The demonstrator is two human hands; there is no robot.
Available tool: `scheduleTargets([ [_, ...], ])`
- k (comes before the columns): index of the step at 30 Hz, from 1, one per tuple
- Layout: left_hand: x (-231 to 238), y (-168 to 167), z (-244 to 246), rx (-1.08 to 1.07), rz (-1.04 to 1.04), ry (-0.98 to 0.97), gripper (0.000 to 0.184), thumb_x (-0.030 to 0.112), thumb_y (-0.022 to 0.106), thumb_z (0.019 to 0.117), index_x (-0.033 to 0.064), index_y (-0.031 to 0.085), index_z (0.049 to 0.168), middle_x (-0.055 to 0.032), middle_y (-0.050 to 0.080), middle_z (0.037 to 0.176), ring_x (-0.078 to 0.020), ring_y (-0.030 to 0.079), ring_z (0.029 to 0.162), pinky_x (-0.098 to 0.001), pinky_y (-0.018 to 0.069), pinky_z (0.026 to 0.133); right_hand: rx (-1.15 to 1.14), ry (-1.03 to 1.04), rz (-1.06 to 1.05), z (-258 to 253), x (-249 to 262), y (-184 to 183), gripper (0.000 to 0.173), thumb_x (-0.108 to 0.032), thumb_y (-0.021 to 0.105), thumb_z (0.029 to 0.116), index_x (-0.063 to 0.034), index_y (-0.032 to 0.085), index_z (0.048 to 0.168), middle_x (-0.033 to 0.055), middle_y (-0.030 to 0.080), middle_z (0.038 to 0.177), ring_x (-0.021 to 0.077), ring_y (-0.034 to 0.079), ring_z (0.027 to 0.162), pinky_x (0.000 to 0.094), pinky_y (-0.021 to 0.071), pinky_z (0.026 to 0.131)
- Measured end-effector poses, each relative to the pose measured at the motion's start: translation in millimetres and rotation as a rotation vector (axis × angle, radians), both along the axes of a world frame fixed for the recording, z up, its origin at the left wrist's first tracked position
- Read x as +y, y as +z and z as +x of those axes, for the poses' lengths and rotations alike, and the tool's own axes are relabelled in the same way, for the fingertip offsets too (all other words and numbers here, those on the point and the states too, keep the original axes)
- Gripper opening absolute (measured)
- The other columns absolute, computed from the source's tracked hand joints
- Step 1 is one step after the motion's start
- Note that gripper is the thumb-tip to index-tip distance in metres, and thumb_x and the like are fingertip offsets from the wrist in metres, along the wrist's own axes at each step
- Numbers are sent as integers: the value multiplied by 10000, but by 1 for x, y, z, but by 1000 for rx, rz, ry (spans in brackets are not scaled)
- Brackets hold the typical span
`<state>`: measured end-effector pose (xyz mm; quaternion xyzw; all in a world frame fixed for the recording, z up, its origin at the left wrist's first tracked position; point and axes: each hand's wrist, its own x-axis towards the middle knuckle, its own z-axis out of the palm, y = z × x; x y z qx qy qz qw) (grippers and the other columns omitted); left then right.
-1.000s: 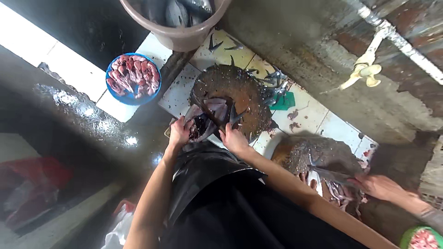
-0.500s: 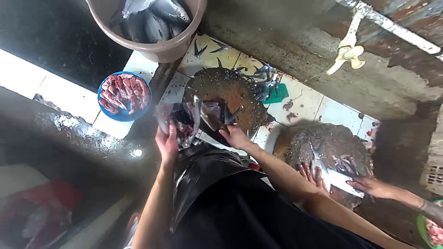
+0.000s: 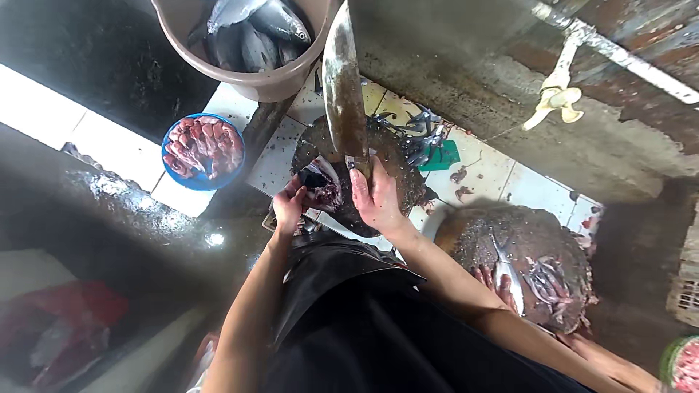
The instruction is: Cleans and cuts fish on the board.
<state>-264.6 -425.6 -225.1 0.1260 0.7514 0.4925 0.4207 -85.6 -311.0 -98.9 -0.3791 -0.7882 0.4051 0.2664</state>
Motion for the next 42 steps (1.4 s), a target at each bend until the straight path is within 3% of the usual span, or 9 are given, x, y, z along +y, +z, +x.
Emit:
scheduleTargets([
  [5, -1, 7, 7, 62, -163, -6, 349, 381, 664, 992, 54, 700, 1108, -135, 729, 865, -240, 710, 680, -473, 621, 667, -811, 232, -122, -36, -5, -69, 486, -458, 436, 1079, -39, 552, 1295, 196, 704, 994, 383, 724, 933, 581, 596, 775],
  [7, -4, 11, 9, 90, -192, -27, 334, 354, 669, 984, 58, 687, 1137, -151, 724, 895, -267, 715, 714, -513, 612, 702, -916, 259, -164, -50, 5, -61, 496, -494, 425, 1076, -59, 586, 1252, 198, 705, 1028, 395, 719, 978, 592, 590, 777],
  [15, -13, 5, 13, 89, -173, -34, 350, 363, 667, 991, 125, 694, 1247, -119, 751, 974, -244, 737, 791, -518, 616, 764, -409, 112, 119, -3, -14, -40, 468, -434, 507, 1065, -26, 534, 1292, 97, 645, 705, 256, 673, 593, 462, 584, 540],
  [20, -13, 10, 17, 116, -169, -10, 300, 339, 699, 972, 73, 698, 1112, -103, 744, 834, -223, 726, 669, -479, 627, 665, -860, 259, -156, -2, -11, -63, 521, -524, 441, 1066, -54, 579, 1243, 178, 701, 943, 373, 720, 920, 577, 584, 781],
  [25, -24, 7, 19, 162, -175, -31, 331, 378, 697, 957, 97, 690, 1132, -119, 739, 879, -266, 731, 755, -548, 604, 720, -365, 101, 94, 24, -27, -29, 469, -452, 510, 1063, -23, 576, 1243, 63, 622, 673, 218, 651, 583, 432, 574, 545],
  [29, -27, 3, 22, 125, -188, -28, 355, 346, 691, 978, 62, 661, 1189, -134, 742, 887, -249, 741, 721, -500, 637, 700, -822, 204, -173, 49, -39, -77, 565, -503, 399, 1075, -17, 540, 1327, 182, 718, 957, 360, 729, 939, 547, 585, 843],
  [33, -32, 1, 18, 211, -144, 39, 471, 290, 642, 993, 34, 539, 1375, -189, 709, 1136, -322, 705, 1026, -581, 560, 911, -910, 247, -285, 37, -28, -66, 556, -518, 407, 1074, -24, 605, 1232, 197, 711, 1034, 364, 708, 1026, 559, 564, 890],
  [37, -32, 16, -2, 136, 216, 49, 668, 142, 608, 999, 137, 259, 1569, -127, 623, 1347, -233, 681, 1100, -465, 601, 888, -883, 223, -274, 43, -21, -71, 572, -542, 408, 1066, -42, 616, 1252, 189, 718, 1047, 354, 710, 1036, 562, 562, 905],
  [42, 16, 35, -35, 58, 224, -278, 606, 95, 758, 918, 70, 457, 1443, -152, 673, 1229, -241, 694, 1057, -445, 600, 918, -831, 21, -280, 46, 2, -75, 555, -513, 467, 1062, -7, 645, 1204, 224, 710, 1058, 392, 699, 1051, 592, 549, 919],
])
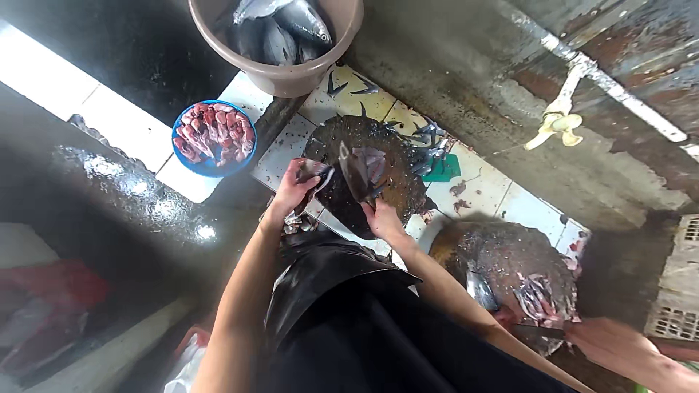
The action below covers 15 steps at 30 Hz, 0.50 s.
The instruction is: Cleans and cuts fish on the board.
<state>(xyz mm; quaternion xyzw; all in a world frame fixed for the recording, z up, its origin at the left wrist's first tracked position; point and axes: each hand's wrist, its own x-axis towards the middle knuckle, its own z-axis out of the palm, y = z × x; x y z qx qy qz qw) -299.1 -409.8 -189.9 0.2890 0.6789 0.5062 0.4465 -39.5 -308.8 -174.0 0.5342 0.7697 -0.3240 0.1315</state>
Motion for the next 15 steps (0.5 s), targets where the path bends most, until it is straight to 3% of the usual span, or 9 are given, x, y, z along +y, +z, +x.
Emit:
scheduleTargets([
  [2, -3, -4, 4, 243, -264, -46, 730, 245, 851, 852, 105, 457, 1451, -219, 694, 1126, -371, 703, 997, -580, 581, 868, 71, -46, 47, -5, 6, 18, 550, -518, 472, 1066, -2, 644, 1142, 211, 696, 978, 377, 700, 982, 581, 551, 878],
  [4, -15, -6, 13, 311, -433, -44, 711, 321, 835, 860, 49, 473, 1408, -275, 676, 1129, -464, 674, 1028, -661, 544, 876, 257, -73, 172, -13, 5, 46, 517, -506, 493, 1063, -11, 639, 1090, 171, 666, 854, 335, 689, 831, 551, 560, 770],
  [6, -16, -16, 13, 274, -527, -31, 541, 449, 761, 907, 5, 649, 1196, -223, 716, 999, -387, 710, 910, -606, 573, 839, 502, -59, 351, -21, -2, 65, 438, -449, 529, 1063, -35, 623, 1168, 97, 643, 745, 239, 659, 646, 460, 567, 600],
  [8, -26, -18, 16, 245, -551, -18, 480, 481, 708, 943, 27, 693, 1097, -202, 719, 956, -368, 707, 878, -603, 566, 822, 645, -21, 443, -30, -12, 69, 408, -382, 533, 1070, -24, 567, 1262, 65, 628, 709, 180, 633, 571, 405, 557, 516],
  [10, -27, -23, 13, 261, -542, -7, 433, 456, 667, 979, 31, 713, 1046, -190, 723, 935, -354, 711, 868, -600, 569, 823, 570, 48, 429, -38, -22, 43, 497, -370, 527, 1064, 36, 518, 1351, 113, 663, 730, 236, 677, 605, 452, 594, 561],
  [12, -33, -18, 18, 318, -485, -5, 392, 425, 642, 1000, 37, 697, 1012, -194, 701, 891, -362, 694, 813, -596, 561, 756, 221, 177, 224, -47, -26, 8, 522, -451, 455, 1072, 7, 512, 1315, 158, 693, 814, 337, 725, 741, 535, 606, 663],
  [13, -34, -15, 22, 354, -467, -9, 368, 410, 636, 1009, 47, 691, 1021, -196, 697, 893, -368, 690, 810, -600, 560, 742, 62, 230, 104, -54, -24, 0, 513, -472, 427, 1077, -19, 512, 1303, 184, 703, 898, 382, 733, 845, 574, 600, 720],
  [15, -25, -7, 26, 494, -502, -74, 294, 334, 602, 1031, 74, 668, 1152, -213, 709, 976, -408, 703, 890, -636, 565, 765, -85, 285, 4, -74, -14, 8, 496, -478, 414, 1079, -47, 523, 1297, 190, 705, 988, 394, 727, 939, 585, 594, 769],
])
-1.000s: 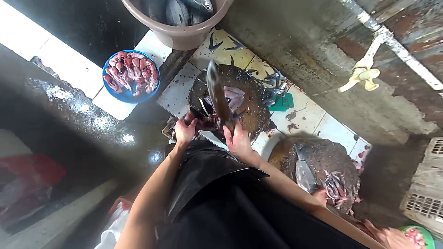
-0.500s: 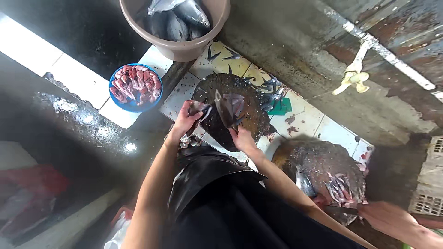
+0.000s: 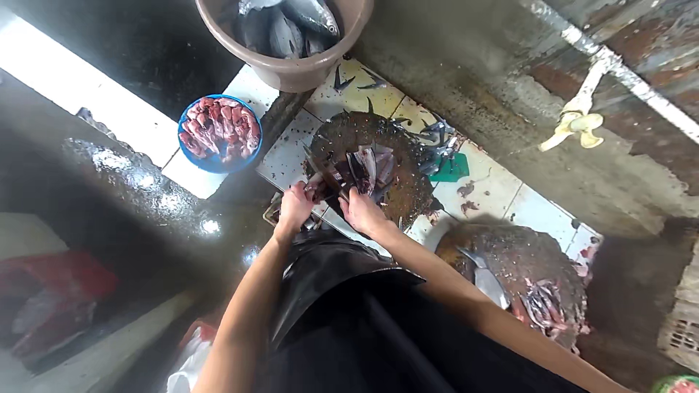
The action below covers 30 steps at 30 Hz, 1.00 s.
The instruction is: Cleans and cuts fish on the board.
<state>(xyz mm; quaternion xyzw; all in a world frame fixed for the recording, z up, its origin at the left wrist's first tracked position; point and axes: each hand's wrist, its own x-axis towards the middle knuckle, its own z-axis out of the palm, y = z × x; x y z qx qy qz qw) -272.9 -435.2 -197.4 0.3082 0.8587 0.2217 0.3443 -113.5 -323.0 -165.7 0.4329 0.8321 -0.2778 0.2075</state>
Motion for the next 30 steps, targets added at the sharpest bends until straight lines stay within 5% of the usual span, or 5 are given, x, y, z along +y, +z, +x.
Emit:
scheduleTargets([
  [3, 1, 6, 13, 202, -109, -171, 354, 219, 615, 994, 114, 597, 1332, -205, 689, 1134, -438, 698, 961, -650, 571, 739, 12, 10, 78, -20, -6, -2, 467, -437, 443, 1069, -36, 527, 1293, 195, 703, 981, 396, 730, 909, 579, 597, 723],
  [9, -23, -1, 10, 83, -249, -351, 310, 325, 644, 938, 180, 674, 1210, -159, 730, 1069, -404, 706, 1001, -668, 559, 790, 173, -73, 36, -24, 18, 18, 522, -529, 470, 1060, -53, 600, 1229, 206, 698, 943, 397, 719, 873, 603, 585, 705],
  [16, -89, -71, -9, -264, -98, 118, 689, 444, 681, 974, 14, 468, 1468, -249, 663, 1241, -380, 654, 1157, -589, 499, 1037, 48, 4, 135, 33, 13, -9, 520, -493, 435, 1069, -49, 538, 1321, 200, 702, 938, 408, 724, 895, 588, 591, 737],
  [22, -97, -83, -18, -249, -3, 324, 480, 411, 532, 1066, 31, 593, 1351, -200, 707, 1145, -330, 699, 1021, -569, 541, 943, 230, -86, 119, 65, -13, -2, 533, -490, 464, 1062, -24, 580, 1294, 172, 715, 856, 372, 731, 847, 563, 588, 785],
  [30, -13, -7, 10, 226, 395, -86, 377, 212, 575, 1036, 40, 582, 1371, -165, 643, 1331, -321, 600, 1260, -515, 479, 1092, 431, -525, 540, 143, 22, -7, 594, -400, 525, 1055, 108, 517, 1364, 233, 712, 887, 380, 730, 815, 546, 590, 790],
])
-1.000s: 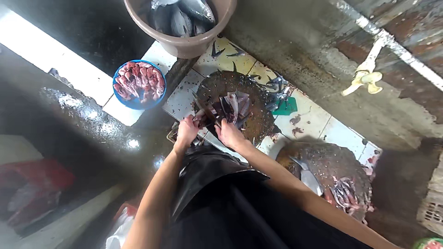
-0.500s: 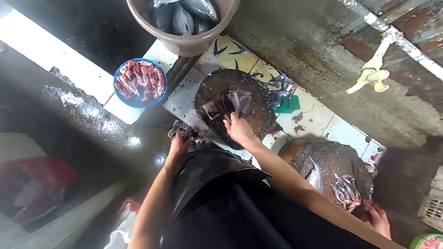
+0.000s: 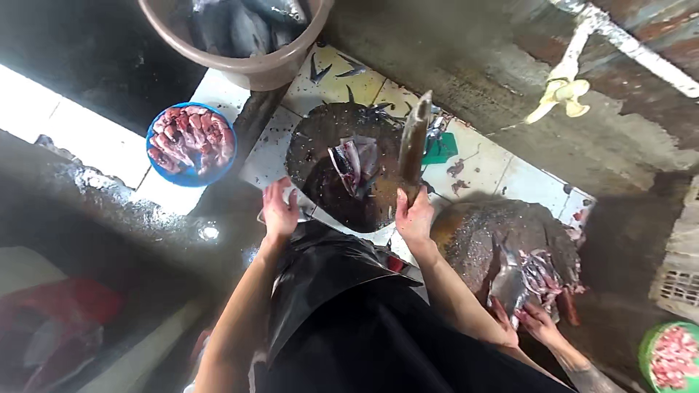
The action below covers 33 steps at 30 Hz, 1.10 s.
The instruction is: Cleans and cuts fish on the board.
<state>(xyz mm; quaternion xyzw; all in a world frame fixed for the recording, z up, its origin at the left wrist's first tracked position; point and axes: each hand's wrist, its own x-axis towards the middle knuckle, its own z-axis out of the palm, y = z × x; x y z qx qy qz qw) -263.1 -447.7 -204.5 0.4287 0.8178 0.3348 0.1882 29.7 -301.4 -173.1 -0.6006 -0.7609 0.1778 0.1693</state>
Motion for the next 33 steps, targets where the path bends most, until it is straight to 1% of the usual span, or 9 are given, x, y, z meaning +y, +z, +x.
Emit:
scheduleTargets([
  [2, 51, 29, 13, 80, -8, -300, 395, 178, 554, 1046, 105, 565, 1435, -144, 598, 1425, -349, 528, 1362, -556, 410, 1149, -71, -99, -144, 14, 9, -17, 625, -413, 507, 1061, 94, 472, 1424, 259, 716, 991, 406, 727, 940, 558, 573, 887],
  [5, 139, 17, 21, 294, -60, -711, 628, 49, 676, 873, 246, 562, 1458, 26, 558, 1502, -276, 440, 1443, -549, 400, 1141, -180, -135, -411, 22, 21, -32, 601, -441, 490, 1072, 26, 470, 1449, 249, 709, 1088, 396, 705, 1054, 552, 544, 970],
  [9, 201, 6, 20, 550, -353, -968, 731, 72, 795, 823, 218, 536, 1491, -53, 562, 1488, -327, 393, 1480, -603, 180, 1249, -175, -87, -382, 24, 23, -35, 556, -430, 479, 1076, 17, 508, 1404, 201, 726, 1024, 350, 729, 994, 509, 569, 921],
  [11, 197, 7, 11, 568, -472, -928, 572, 129, 771, 864, 162, 602, 1409, -93, 620, 1396, -321, 495, 1384, -589, 226, 1229, -167, -84, -387, 24, 27, -34, 565, -432, 486, 1072, 18, 507, 1415, 191, 731, 1038, 341, 728, 1009, 505, 567, 929],
  [14, 155, 20, -9, 305, -636, -761, 490, 317, 683, 978, 60, 586, 1384, -192, 620, 1355, -400, 633, 1198, -638, 515, 976, -213, -81, -455, 23, 32, -19, 587, -466, 492, 1064, 16, 526, 1397, 223, 713, 1127, 368, 699, 1100, 532, 540, 990],
  [21, 32, 8, -17, -281, -139, 57, 684, 228, 877, 832, 72, 515, 1392, -233, 581, 1329, -377, 657, 1087, -558, 581, 881, 34, 235, -440, -34, 2, 27, 531, -469, 495, 1063, 24, 625, 1209, 170, 695, 893, 306, 707, 856, 514, 582, 817],
  [24, 19, -10, -16, -489, -106, 170, 586, 221, 822, 884, 88, 532, 1375, -152, 728, 1123, -265, 747, 890, -484, 635, 785, 234, 362, -266, -65, -6, 43, 449, -453, 522, 1056, -25, 624, 1146, 55, 614, 691, 187, 625, 596, 415, 559, 571],
  [27, 13, -10, -11, -557, -71, 146, 403, 214, 749, 937, 80, 606, 1290, -95, 754, 981, -207, 735, 782, -438, 629, 734, 361, 426, -128, -85, -16, 48, 385, -359, 537, 1060, -9, 560, 1221, 24, 582, 639, 140, 592, 518, 360, 540, 488],
  [33, 17, -6, -8, -573, -87, 173, 393, 237, 778, 919, 104, 632, 1259, -141, 739, 971, -255, 732, 764, -477, 629, 724, -416, 450, -574, -120, -19, -6, 522, -475, 421, 1072, -43, 482, 1358, 206, 703, 999, 406, 726, 939, 595, 595, 769],
])
